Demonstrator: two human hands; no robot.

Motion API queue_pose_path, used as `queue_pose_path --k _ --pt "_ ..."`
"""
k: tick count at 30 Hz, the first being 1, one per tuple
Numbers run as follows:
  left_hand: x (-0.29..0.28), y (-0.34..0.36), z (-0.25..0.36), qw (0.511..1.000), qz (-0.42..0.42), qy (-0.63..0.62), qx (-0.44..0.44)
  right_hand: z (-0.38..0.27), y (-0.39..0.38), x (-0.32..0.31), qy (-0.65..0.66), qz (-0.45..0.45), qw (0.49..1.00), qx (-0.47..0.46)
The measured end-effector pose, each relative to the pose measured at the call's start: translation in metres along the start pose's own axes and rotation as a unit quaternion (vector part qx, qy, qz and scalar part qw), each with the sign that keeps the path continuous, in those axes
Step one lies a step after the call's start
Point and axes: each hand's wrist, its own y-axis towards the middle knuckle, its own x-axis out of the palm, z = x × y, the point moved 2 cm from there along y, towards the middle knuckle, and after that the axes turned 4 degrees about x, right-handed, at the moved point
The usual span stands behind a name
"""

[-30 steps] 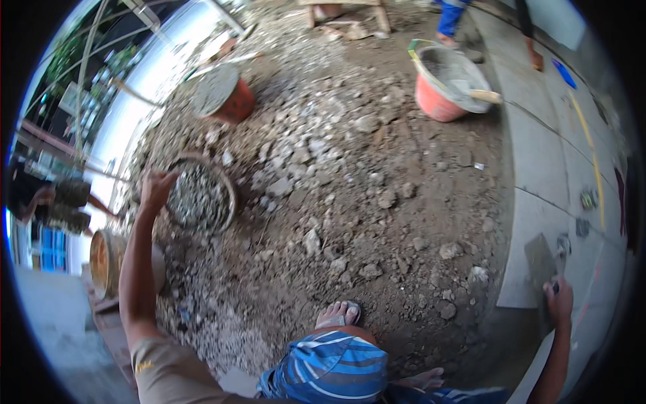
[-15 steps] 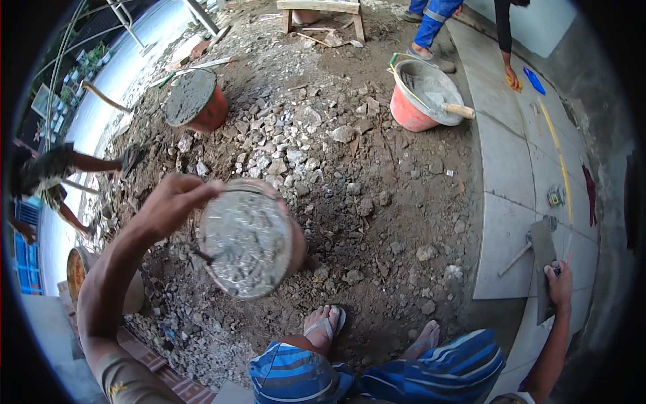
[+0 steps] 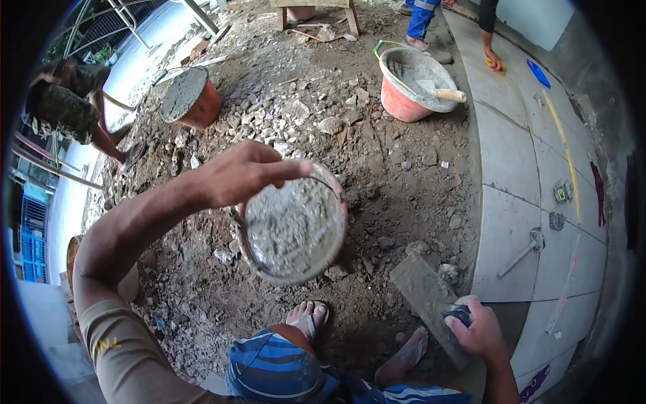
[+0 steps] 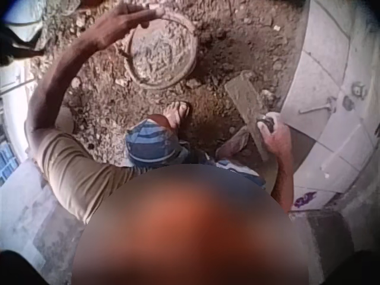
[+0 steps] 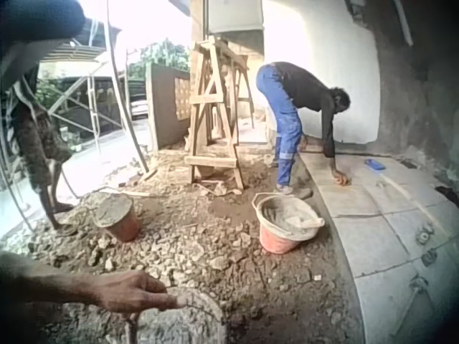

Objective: The person is laying tiles on a floor using a trowel and a rubber mallet.

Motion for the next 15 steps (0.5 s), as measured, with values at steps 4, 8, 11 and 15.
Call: queue_pose_path --k 4,8,11,15 --pt "-0.018 -0.001 -0.026 0.997 0.032 0.037 -0.062 -0.022 0.013 -0.006 -0.079 0.005 0.990 -0.114" --pt "-0.010 -0.026 -0.041 0.997 0.042 -0.048 -0.047 -0.051 0.034 -0.009 -0.119 0.030 0.972 -0.202" --pt "-0.003 -0.035 -0.038 0.990 0.050 -0.135 -0.004 -0.068 0.044 -0.010 -0.136 0.047 0.956 -0.258" --pt "-0.003 -0.024 -0.036 0.940 0.032 -0.333 -0.061 -0.084 0.055 -0.015 -0.136 0.040 0.952 -0.270"
